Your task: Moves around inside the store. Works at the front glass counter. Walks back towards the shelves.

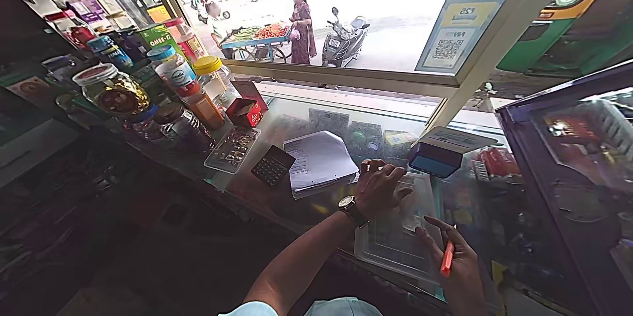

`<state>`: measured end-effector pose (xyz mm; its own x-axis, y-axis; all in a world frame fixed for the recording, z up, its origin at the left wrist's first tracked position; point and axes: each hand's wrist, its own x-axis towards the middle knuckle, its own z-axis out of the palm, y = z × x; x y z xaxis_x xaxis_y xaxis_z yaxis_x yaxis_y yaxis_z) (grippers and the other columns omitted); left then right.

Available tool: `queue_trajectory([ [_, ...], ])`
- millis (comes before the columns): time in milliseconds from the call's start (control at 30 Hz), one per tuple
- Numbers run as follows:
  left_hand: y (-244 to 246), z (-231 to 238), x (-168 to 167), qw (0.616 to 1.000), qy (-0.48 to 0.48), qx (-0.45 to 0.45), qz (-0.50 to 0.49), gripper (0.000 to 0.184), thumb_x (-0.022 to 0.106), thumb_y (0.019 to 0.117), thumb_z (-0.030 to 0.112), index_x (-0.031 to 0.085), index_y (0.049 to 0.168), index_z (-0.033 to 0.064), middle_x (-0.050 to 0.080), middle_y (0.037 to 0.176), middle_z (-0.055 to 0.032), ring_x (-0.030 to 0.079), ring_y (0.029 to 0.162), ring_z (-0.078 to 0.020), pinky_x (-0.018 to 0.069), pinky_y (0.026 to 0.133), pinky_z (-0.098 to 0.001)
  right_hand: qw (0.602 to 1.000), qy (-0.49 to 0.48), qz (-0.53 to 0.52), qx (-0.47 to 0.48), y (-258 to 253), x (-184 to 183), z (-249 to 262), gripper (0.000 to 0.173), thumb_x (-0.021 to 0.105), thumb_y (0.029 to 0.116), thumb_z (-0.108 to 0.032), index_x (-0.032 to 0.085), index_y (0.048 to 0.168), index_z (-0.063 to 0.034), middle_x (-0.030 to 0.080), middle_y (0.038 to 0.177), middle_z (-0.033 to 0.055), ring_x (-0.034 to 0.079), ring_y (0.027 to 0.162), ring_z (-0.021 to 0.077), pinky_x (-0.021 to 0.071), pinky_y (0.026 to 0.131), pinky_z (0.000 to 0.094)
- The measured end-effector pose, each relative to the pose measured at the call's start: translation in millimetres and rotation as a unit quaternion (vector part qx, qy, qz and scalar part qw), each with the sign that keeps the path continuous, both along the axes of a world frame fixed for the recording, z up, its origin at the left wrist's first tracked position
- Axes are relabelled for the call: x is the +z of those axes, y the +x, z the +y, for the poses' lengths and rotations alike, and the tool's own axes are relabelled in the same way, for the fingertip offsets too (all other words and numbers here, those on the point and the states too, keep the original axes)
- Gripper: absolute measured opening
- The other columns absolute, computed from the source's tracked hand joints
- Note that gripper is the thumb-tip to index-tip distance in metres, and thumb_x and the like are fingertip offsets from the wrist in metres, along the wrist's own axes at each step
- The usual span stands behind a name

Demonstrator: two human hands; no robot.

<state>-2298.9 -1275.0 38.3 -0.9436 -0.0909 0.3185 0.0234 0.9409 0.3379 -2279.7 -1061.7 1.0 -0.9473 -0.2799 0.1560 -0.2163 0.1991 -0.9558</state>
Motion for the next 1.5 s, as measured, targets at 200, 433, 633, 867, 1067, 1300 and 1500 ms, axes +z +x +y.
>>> queue_trajectory([
  [200, 0.2, -1.7, -2.5, 1.0, 0.002, -0.011, 0.017, 0.035, 0.059, 0.098, 0.05, 0.077, 0.107, 0.0217, 0.069, 0.116, -0.0026, 0.053, 0.127, -0.0269, 0.0295, 0.115, -0.0494, 1.0, 0.002, 0.002, -0.004, -0.1, -0.1, -0.2, 0.039, 0.075, 0.0877, -0.025, 0.068, 0.121, -0.0067, 0.069, 0.113, 0.0033, 0.059, 0.09, -0.0039, 0.0465, 0.075, 0.0122],
  [433, 1.5, -0.2, 3.3, 1.0, 0.012, 0.0, 0.005, 0.049, 0.061, 0.097, 0.052, 0.064, 0.132, 0.0181, 0.071, 0.119, -0.0015, 0.056, 0.126, -0.0249, 0.0312, 0.116, -0.0477, 1.0, 0.005, -0.002, 0.0, 0.4, 0.4, 0.2, 0.039, 0.075, 0.0881, -0.026, 0.068, 0.122, -0.0073, 0.069, 0.113, 0.0028, 0.06, 0.089, -0.0043, 0.0468, 0.075, 0.012],
  [633, 1.0, -1.3, -1.7, 0.999, 0.007, -0.01, 0.039, 0.038, 0.056, 0.0986, 0.054, 0.077, 0.109, 0.0235, 0.058, 0.143, -0.0065, 0.049, 0.133, -0.0282, 0.0319, 0.114, -0.0492, 1.0, 0.003, -0.001, -0.002, 0.4, 2.2, -0.4, 0.038, 0.074, 0.0879, -0.024, 0.068, 0.121, -0.0065, 0.069, 0.111, 0.0027, 0.059, 0.087, -0.0046, 0.0466, 0.073, 0.0118],
  [867, 0.4, -1.1, -2.4, 0.999, 0.012, -0.017, 0.035, 0.042, 0.057, 0.0978, 0.056, 0.077, 0.108, 0.0213, 0.057, 0.145, -0.0079, 0.049, 0.134, -0.0285, 0.0319, 0.114, -0.0496, 1.0, 0.003, -0.004, 0.001, 0.3, 2.6, 0.0, 0.039, 0.074, 0.0879, -0.024, 0.068, 0.121, -0.0058, 0.069, 0.112, 0.0031, 0.06, 0.09, -0.0042, 0.0472, 0.076, 0.0118],
  [1067, -0.1, -0.7, -1.6, 1.0, 0.001, -0.011, 0.004, 0.044, 0.055, 0.0968, 0.061, 0.075, 0.11, 0.0232, 0.062, 0.134, -0.005, 0.05, 0.131, -0.0264, 0.0318, 0.114, -0.0494, 1.0, 0.015, 0.01, -0.005, -1.5, -2.5, 0.8, 0.04, 0.075, 0.0879, -0.029, 0.069, 0.121, -0.0079, 0.069, 0.118, 0.0053, 0.06, 0.096, -0.0018, 0.0474, 0.08, 0.0149],
  [1300, 0.8, -4.6, -1.3, 0.998, 0.057, -0.005, 0.021, 0.041, 0.058, 0.097, 0.058, 0.077, 0.113, 0.0247, 0.061, 0.138, -0.0045, 0.05, 0.133, -0.0257, 0.0339, 0.113, -0.0476, 1.0, 0.009, 0.008, 0.005, -2.1, -2.0, 0.8, 0.038, 0.074, 0.0882, -0.025, 0.069, 0.121, -0.007, 0.07, 0.111, 0.0026, 0.06, 0.091, -0.0045, 0.0469, 0.077, 0.0127],
  [1500, 19.7, -10.1, -3.3, 0.935, 0.283, 0.081, 0.199, 0.029, 0.066, 0.0966, 0.028, 0.075, 0.121, 0.0137, 0.062, 0.134, -0.0127, 0.057, 0.122, -0.0311, 0.0459, 0.101, -0.0518, 0.998, 0.036, 0.049, 0.017, -1.9, -2.6, 3.5, 0.044, 0.074, 0.0905, -0.02, 0.064, 0.127, 0.0039, 0.062, 0.131, 0.0199, 0.06, 0.117, 0.0104, 0.0502, 0.096, 0.0239],
])
